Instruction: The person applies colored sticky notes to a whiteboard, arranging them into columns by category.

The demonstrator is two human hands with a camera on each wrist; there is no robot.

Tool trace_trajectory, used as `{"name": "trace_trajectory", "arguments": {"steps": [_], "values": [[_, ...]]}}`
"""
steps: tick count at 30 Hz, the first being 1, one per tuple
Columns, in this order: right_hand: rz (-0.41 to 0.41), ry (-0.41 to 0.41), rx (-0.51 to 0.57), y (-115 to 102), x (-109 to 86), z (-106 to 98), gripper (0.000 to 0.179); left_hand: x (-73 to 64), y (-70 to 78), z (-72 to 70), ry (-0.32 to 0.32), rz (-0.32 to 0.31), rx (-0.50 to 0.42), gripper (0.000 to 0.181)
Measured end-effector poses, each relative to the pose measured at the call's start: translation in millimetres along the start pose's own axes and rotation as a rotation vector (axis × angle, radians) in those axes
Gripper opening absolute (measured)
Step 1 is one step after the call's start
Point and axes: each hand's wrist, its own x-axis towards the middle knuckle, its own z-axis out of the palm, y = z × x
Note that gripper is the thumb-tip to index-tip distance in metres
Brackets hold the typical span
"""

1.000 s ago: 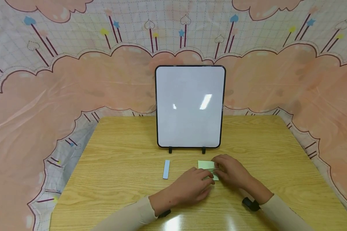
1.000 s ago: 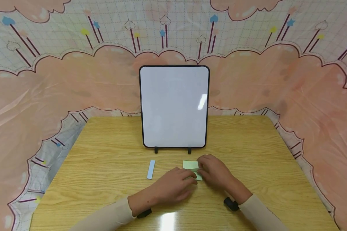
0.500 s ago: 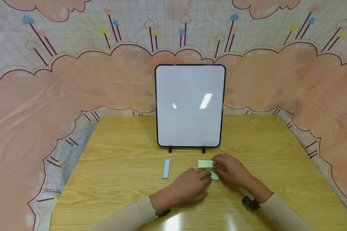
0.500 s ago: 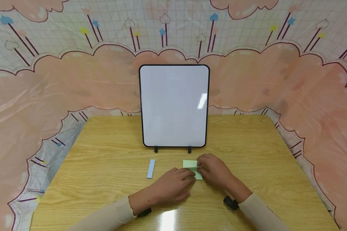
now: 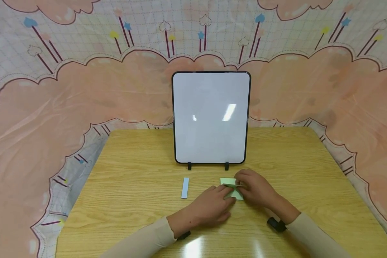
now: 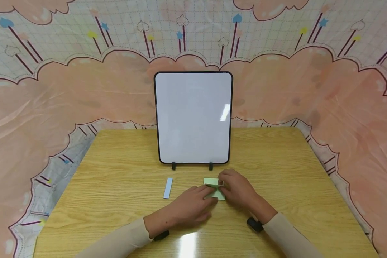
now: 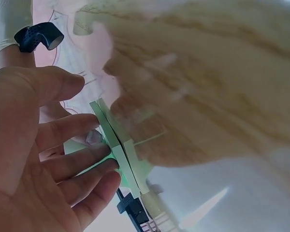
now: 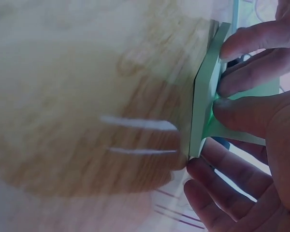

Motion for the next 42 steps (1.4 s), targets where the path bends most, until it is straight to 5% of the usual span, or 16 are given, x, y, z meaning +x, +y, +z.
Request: {"name": "trace_trajectory", "arguments": {"steps": [16,42], "values": [[0.006,0.005,-0.060,1.2,5.5,0.6,0.017,3.9,-2.7,-1.2,0.033,0.030,-0.026,0.037],[0.018,-0.027,-0.085,3.3,19.4,-11.3,0.015,9.4,-2.9,-3.4,-0.004,0.007,-0.063,0.027]]}}
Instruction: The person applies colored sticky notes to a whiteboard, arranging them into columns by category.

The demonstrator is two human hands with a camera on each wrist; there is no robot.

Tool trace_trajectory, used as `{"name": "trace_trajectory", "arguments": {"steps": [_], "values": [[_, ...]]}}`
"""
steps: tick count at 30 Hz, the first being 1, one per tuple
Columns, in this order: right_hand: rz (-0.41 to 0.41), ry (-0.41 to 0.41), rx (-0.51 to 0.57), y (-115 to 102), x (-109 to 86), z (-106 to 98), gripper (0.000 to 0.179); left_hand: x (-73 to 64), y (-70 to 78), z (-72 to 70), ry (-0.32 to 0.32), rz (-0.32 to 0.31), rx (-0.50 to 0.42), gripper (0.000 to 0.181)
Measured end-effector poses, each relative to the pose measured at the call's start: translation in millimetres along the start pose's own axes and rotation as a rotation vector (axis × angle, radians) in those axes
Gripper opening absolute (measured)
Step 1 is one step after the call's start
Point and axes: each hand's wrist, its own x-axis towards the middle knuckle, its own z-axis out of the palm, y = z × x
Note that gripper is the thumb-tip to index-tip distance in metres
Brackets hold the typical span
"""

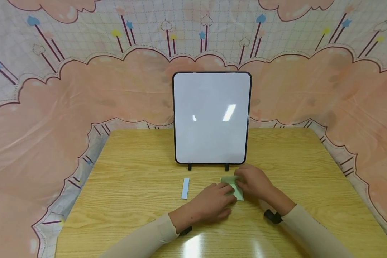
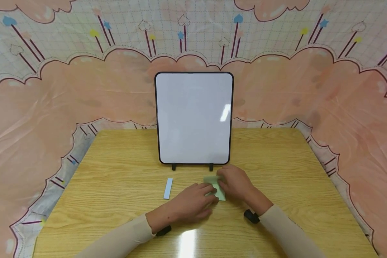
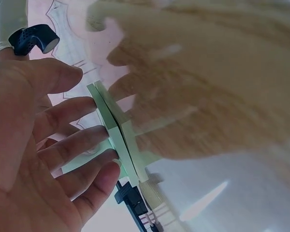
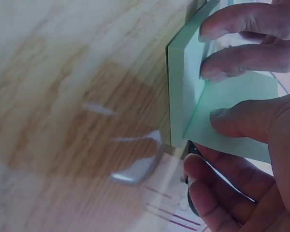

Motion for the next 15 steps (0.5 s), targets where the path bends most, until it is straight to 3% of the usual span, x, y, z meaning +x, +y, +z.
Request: {"name": "trace_trajectory", "arguments": {"steps": [15], "values": [[0.009,-0.042,0.029,3.0,6.4,-4.3,0.015,0.7,-1.5,-0.4,-0.014,-0.004,-0.014,0.026]]}}
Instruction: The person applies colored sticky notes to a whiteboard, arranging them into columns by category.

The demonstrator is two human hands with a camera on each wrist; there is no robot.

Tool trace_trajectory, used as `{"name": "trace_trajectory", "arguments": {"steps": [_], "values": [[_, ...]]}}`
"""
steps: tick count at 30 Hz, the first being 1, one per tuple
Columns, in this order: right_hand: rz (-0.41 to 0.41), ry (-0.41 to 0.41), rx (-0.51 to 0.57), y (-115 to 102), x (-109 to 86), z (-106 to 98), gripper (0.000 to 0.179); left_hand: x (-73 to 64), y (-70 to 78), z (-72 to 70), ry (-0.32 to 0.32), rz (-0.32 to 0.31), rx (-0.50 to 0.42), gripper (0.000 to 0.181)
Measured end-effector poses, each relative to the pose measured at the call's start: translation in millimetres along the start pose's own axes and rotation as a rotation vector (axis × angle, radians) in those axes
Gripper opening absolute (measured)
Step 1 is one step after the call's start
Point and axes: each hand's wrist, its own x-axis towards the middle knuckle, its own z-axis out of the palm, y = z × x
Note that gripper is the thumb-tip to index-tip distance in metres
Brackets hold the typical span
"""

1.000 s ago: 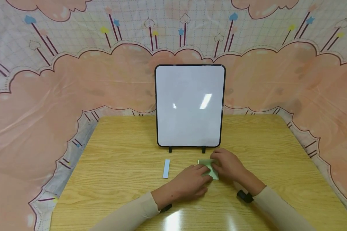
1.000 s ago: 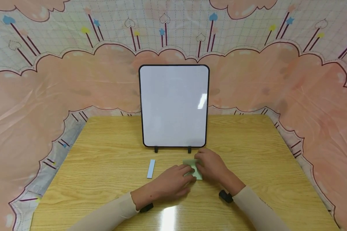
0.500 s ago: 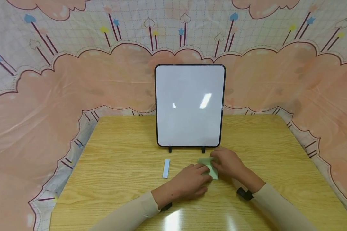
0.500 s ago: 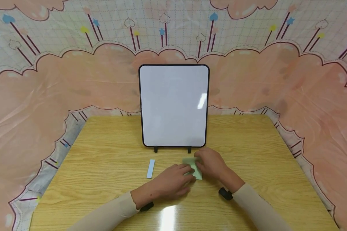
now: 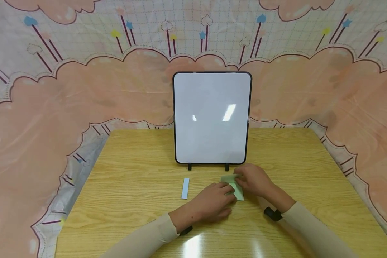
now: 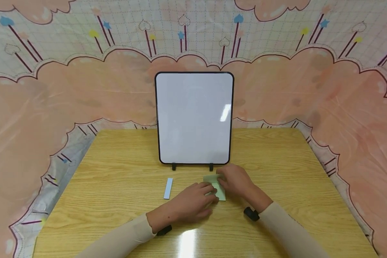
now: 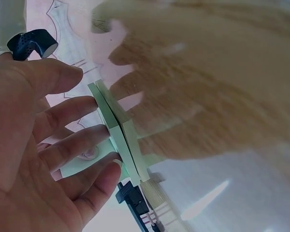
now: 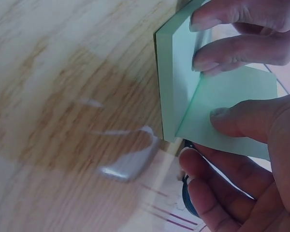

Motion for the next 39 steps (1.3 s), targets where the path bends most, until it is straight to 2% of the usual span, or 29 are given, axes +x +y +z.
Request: {"name": "trace_trajectory", "arguments": {"steps": [10,17,25,30,39], "values": [[-0.013,-0.007,0.036,1.2,5.5,-5.5,0.027,-1.0,-1.1,-3.3,0.022,0.003,0.006,0.026],[-0.011,-0.016,0.040,2.4,8.6,-9.4,0.023,0.2,-1.7,-4.1,0.006,-0.004,0.003,0.028],[0.001,-0.013,0.054,2.4,11.9,-14.2,0.007,1.0,-1.3,-4.6,-0.017,-0.009,-0.009,0.029],[0.017,0.032,0.080,4.1,13.6,-18.2,0.008,1.3,-0.1,-3.7,-0.027,-0.008,-0.022,0.031],[-0.022,0.208,0.050,4.3,19.1,-31.6,0.010,1.0,1.2,-1.6,-0.031,-0.012,-0.020,0.032]]}}
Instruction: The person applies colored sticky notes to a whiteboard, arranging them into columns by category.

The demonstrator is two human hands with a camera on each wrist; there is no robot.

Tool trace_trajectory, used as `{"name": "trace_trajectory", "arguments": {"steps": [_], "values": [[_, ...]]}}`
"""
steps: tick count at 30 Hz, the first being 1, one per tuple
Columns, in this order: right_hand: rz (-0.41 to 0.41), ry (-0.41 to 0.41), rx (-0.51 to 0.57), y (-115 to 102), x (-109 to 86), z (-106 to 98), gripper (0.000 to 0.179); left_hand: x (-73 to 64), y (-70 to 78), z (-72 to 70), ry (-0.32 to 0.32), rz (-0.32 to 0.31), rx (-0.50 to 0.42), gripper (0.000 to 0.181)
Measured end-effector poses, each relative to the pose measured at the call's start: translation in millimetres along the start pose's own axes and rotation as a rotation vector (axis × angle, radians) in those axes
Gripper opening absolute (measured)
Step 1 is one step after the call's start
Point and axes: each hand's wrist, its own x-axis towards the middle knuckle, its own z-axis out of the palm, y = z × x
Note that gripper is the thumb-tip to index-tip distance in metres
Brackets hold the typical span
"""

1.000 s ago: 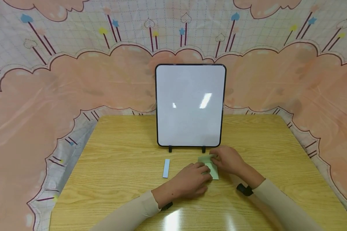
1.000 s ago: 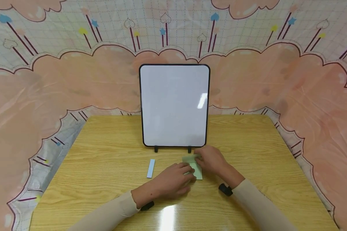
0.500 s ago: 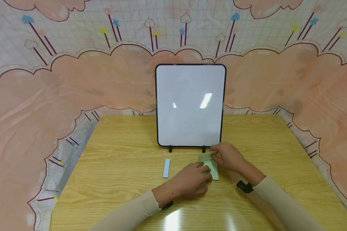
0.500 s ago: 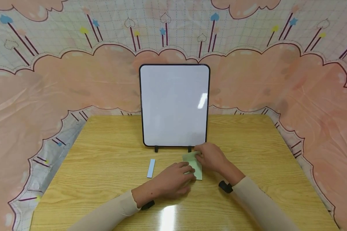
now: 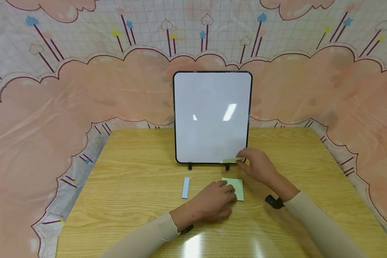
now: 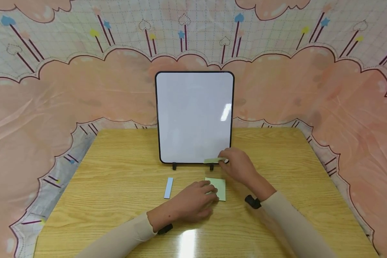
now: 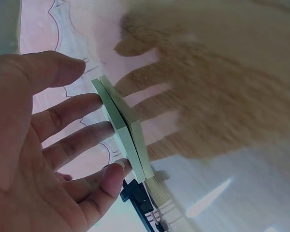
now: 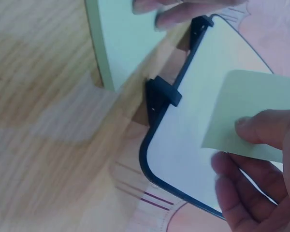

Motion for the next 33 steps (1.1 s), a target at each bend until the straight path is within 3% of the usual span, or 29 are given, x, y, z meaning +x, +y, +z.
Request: {"name": "trace_trajectory", "arguments": {"steps": [18,26,33], "values": [[-0.159,0.255,-0.036,4.8,24.0,-6.0,0.031,-0.8,1.0,-3.0,0.012,-0.011,-0.029,0.030],[-0.258,0.342,-0.107,4.8,36.8,-10.9,0.032,-0.5,1.1,-1.5,0.006,-0.022,-0.029,0.031],[-0.294,0.411,-0.156,5.8,47.9,-14.2,0.029,-0.5,0.4,-1.4,0.008,-0.019,-0.030,0.032]]}}
